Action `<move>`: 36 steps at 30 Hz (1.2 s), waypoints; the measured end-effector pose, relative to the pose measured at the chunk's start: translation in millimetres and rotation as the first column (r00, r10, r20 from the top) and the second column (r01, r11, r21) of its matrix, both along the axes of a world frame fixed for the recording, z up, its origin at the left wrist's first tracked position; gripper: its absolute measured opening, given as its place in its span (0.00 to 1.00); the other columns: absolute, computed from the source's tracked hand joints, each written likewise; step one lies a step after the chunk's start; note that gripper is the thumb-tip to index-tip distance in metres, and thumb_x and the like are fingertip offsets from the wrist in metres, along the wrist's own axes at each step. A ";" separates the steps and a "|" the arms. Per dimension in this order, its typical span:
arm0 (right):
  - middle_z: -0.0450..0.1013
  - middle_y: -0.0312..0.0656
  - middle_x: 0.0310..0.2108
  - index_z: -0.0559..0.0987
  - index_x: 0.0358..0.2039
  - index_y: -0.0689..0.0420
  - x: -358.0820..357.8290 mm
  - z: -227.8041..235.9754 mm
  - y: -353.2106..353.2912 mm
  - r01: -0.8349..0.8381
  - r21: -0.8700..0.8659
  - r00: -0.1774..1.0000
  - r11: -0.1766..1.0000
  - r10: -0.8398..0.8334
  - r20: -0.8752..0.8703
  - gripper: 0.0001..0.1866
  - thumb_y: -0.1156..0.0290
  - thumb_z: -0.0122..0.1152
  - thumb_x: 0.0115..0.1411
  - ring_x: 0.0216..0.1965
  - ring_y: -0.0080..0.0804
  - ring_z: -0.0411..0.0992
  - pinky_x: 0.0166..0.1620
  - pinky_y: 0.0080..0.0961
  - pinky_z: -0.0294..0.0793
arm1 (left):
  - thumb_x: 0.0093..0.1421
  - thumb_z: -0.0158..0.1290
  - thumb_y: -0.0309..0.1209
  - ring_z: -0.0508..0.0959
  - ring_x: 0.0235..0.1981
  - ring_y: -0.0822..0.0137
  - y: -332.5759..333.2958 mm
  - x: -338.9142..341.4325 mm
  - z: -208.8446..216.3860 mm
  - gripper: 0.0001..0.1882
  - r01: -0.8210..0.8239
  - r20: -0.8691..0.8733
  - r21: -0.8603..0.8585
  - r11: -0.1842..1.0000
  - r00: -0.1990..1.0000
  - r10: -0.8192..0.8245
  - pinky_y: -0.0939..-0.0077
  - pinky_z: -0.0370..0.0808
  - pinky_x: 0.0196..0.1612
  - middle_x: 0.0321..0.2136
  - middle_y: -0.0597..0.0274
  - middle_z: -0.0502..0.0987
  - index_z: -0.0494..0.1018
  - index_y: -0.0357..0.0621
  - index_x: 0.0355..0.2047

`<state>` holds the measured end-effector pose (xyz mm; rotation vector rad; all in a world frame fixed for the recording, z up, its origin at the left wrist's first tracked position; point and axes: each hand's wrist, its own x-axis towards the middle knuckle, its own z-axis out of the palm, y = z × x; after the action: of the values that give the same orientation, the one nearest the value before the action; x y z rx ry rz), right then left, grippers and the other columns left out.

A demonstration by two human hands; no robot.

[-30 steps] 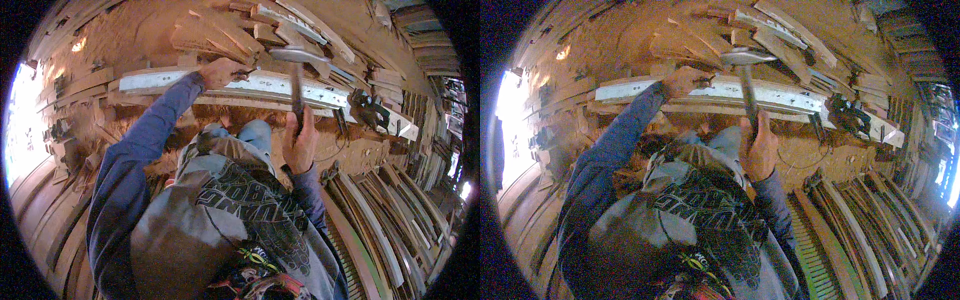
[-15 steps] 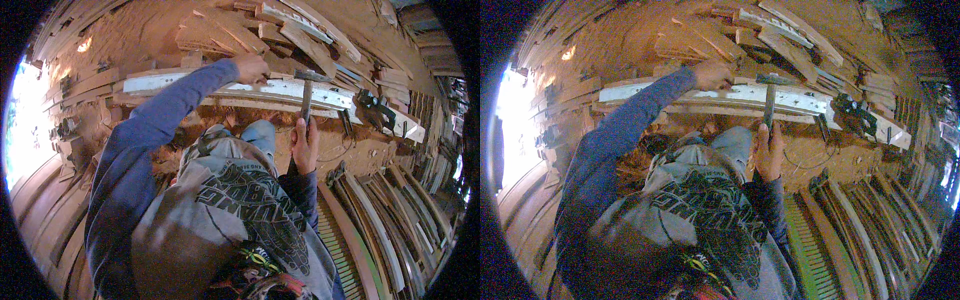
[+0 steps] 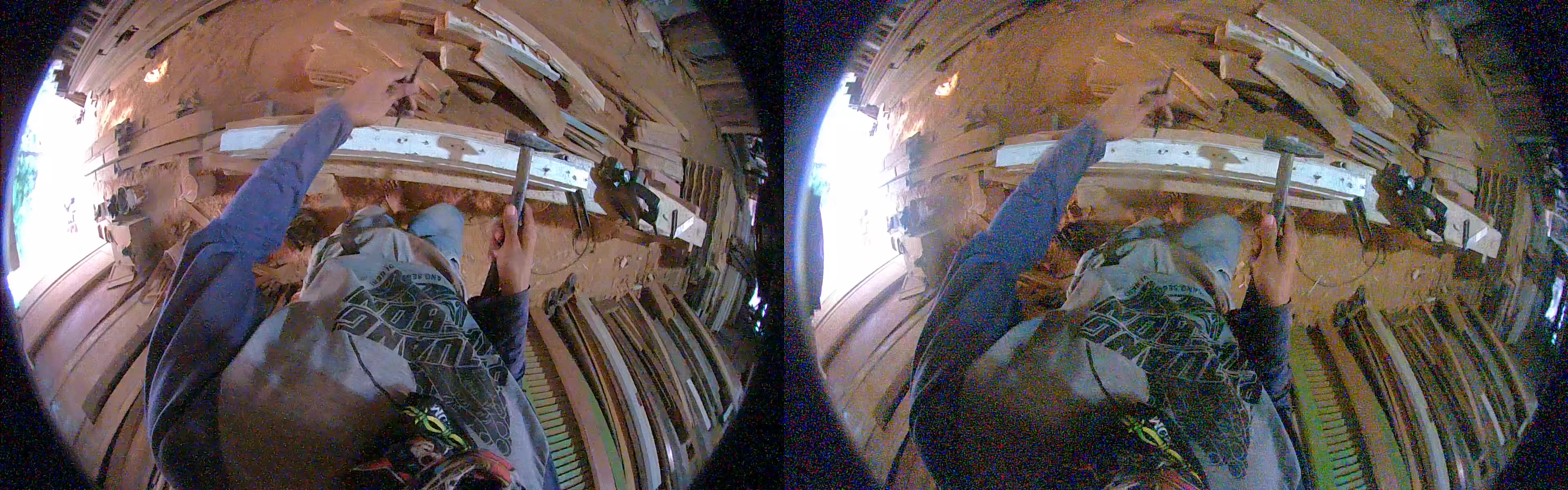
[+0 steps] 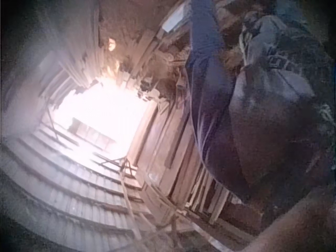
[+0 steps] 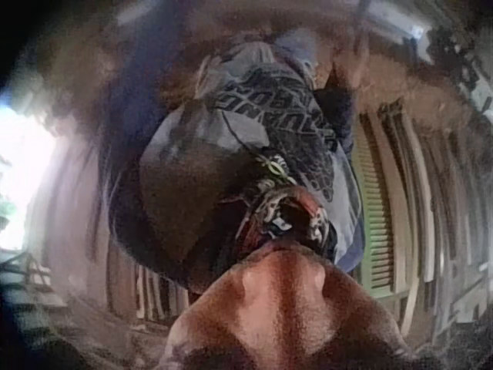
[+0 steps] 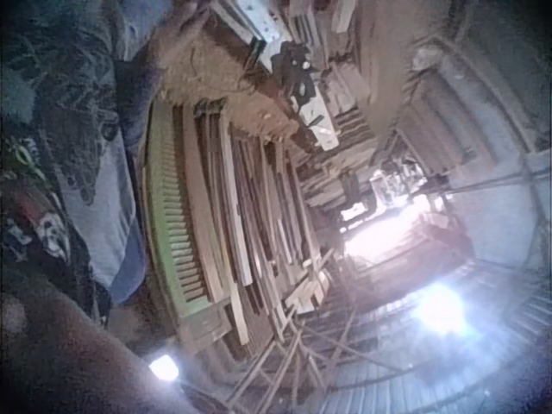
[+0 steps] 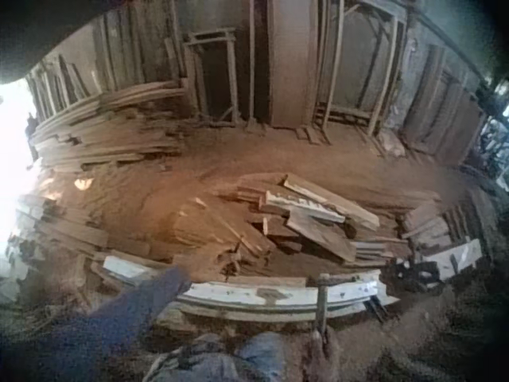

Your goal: The person hammers nails into a long white wooden plank using a hammer and nail set. The person repeatedly positions nails and strikes them to secure the plank in a cluttered workshop.

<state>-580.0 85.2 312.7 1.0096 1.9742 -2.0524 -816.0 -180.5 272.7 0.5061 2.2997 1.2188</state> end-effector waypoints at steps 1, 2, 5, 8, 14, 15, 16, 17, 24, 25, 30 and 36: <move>0.60 0.27 0.20 0.72 0.49 0.52 0.3 -0.3 -1.7 -0.020 0.061 1.000 0.998 0.020 0.007 0.15 0.55 0.50 0.71 0.15 0.13 0.56 0.16 0.14 0.55 | 0.67 0.50 0.33 0.82 0.41 0.65 -10.4 4.6 1.4 0.12 -0.036 -0.073 -0.010 0.999 0.997 0.036 0.69 0.78 0.44 0.34 0.54 0.82 0.77 0.44 0.46; 0.60 0.27 0.20 0.72 0.47 0.52 -0.1 -0.6 -3.3 -0.055 0.074 0.998 0.996 0.058 -0.035 0.14 0.55 0.51 0.71 0.15 0.13 0.56 0.16 0.14 0.55 | 0.67 0.51 0.32 0.82 0.41 0.66 -18.1 10.3 0.8 0.11 -0.066 -0.046 0.058 0.996 0.997 0.068 0.70 0.78 0.45 0.35 0.54 0.81 0.77 0.43 0.46; 0.61 0.27 0.20 0.71 0.44 0.52 -1.9 -2.7 -9.2 -0.133 0.071 0.986 0.989 0.139 -0.097 0.12 0.57 0.51 0.71 0.15 0.13 0.56 0.16 0.15 0.55 | 0.64 0.52 0.25 0.81 0.42 0.67 -30.4 29.6 -7.1 0.07 -0.203 0.116 0.173 0.964 0.976 0.185 0.72 0.79 0.48 0.36 0.57 0.80 0.77 0.36 0.41; 0.61 0.27 0.20 0.71 0.45 0.53 -4.0 -5.6 -13.2 -0.187 0.047 0.978 0.981 0.190 -0.086 0.12 0.58 0.51 0.71 0.15 0.13 0.56 0.16 0.15 0.56 | 0.63 0.55 0.31 0.83 0.39 0.62 -32.8 39.2 -13.9 0.10 -0.140 -0.192 0.059 0.988 0.970 0.148 0.70 0.77 0.44 0.36 0.56 0.83 0.77 0.35 0.39; 0.60 0.26 0.20 0.72 0.52 0.54 -9.2 0.4 -21.9 -0.303 0.210 0.933 0.929 0.334 -0.131 0.15 0.59 0.52 0.71 0.15 0.12 0.56 0.16 0.14 0.56 | 0.64 0.54 0.33 0.81 0.39 0.51 -35.3 49.2 -12.7 0.11 -0.033 -0.360 0.051 0.998 0.932 0.049 0.61 0.76 0.45 0.37 0.50 0.82 0.79 0.40 0.42; 0.60 0.26 0.20 0.72 0.53 0.54 -10.9 4.1 -23.9 -0.318 0.237 0.923 0.918 0.357 -0.142 0.16 0.59 0.52 0.71 0.15 0.12 0.55 0.17 0.14 0.56 | 0.64 0.53 0.32 0.81 0.39 0.51 -36.4 50.9 -11.8 0.11 -0.032 -0.393 0.044 0.999 0.918 0.046 0.61 0.76 0.45 0.37 0.50 0.82 0.79 0.41 0.42; 0.60 0.26 0.20 0.72 0.53 0.54 -12.0 8.7 -25.7 -0.319 0.249 0.928 0.914 0.355 -0.114 0.17 0.58 0.52 0.71 0.15 0.12 0.55 0.17 0.14 0.55 | 0.64 0.53 0.32 0.81 0.39 0.50 -37.1 51.7 -11.6 0.11 -0.037 -0.420 0.025 0.999 0.907 0.045 0.61 0.76 0.45 0.37 0.50 0.82 0.79 0.41 0.42; 0.60 0.26 0.20 0.72 0.54 0.55 -13.9 14.1 -28.1 -0.335 0.242 0.914 0.911 0.377 -0.153 0.18 0.58 0.52 0.71 0.15 0.11 0.55 0.17 0.14 0.55 | 0.64 0.53 0.32 0.81 0.39 0.49 -38.0 52.0 -11.1 0.11 -0.044 -0.446 0.006 0.999 0.894 0.042 0.62 0.76 0.45 0.37 0.49 0.82 0.79 0.41 0.42; 0.65 0.30 0.22 0.72 0.55 0.60 -15.8 41.1 -43.4 -0.319 0.495 0.879 0.808 0.448 -0.165 0.22 0.56 0.51 0.71 0.18 0.14 0.59 0.20 0.19 0.61 | 0.63 0.55 0.31 0.82 0.42 0.50 -36.8 48.1 -16.4 0.12 0.087 -0.279 0.096 0.992 0.959 -0.058 0.64 0.77 0.45 0.39 0.50 0.82 0.78 0.40 0.44; 0.67 0.32 0.23 0.72 0.54 0.61 -16.3 41.0 -48.2 -0.263 0.585 0.874 0.767 0.447 -0.193 0.22 0.56 0.51 0.71 0.19 0.17 0.62 0.21 0.22 0.63 | 0.62 0.56 0.31 0.82 0.42 0.51 -36.5 48.3 -17.1 0.12 0.089 -0.239 0.159 0.983 0.970 -0.050 0.64 0.77 0.46 0.39 0.50 0.82 0.78 0.39 0.44; 0.74 0.56 0.38 0.70 0.56 0.65 -21.5 38.8 -59.4 -0.238 0.838 0.748 0.491 0.643 -0.164 0.23 0.58 0.50 0.70 0.30 0.53 0.74 0.33 0.42 0.74 | 0.62 0.54 0.29 0.82 0.44 0.52 -34.7 46.5 -16.9 0.13 0.216 -0.319 0.088 0.972 0.931 -0.178 0.64 0.77 0.49 0.40 0.50 0.82 0.78 0.39 0.46; 0.76 0.63 0.38 0.68 0.52 0.70 -9.3 36.3 -58.2 -0.082 0.760 0.801 0.644 0.496 -0.334 0.24 0.58 0.50 0.70 0.35 0.61 0.77 0.34 0.44 0.75 | 0.57 0.53 0.22 0.81 0.45 0.51 -33.3 42.2 -12.7 0.17 0.275 -0.308 0.025 0.961 0.917 -0.254 0.60 0.77 0.51 0.41 0.50 0.82 0.77 0.40 0.48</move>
<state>-589.3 27.0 349.0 0.0766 3.1052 -1.4292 -773.9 -213.8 260.1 1.0592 2.3394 1.1517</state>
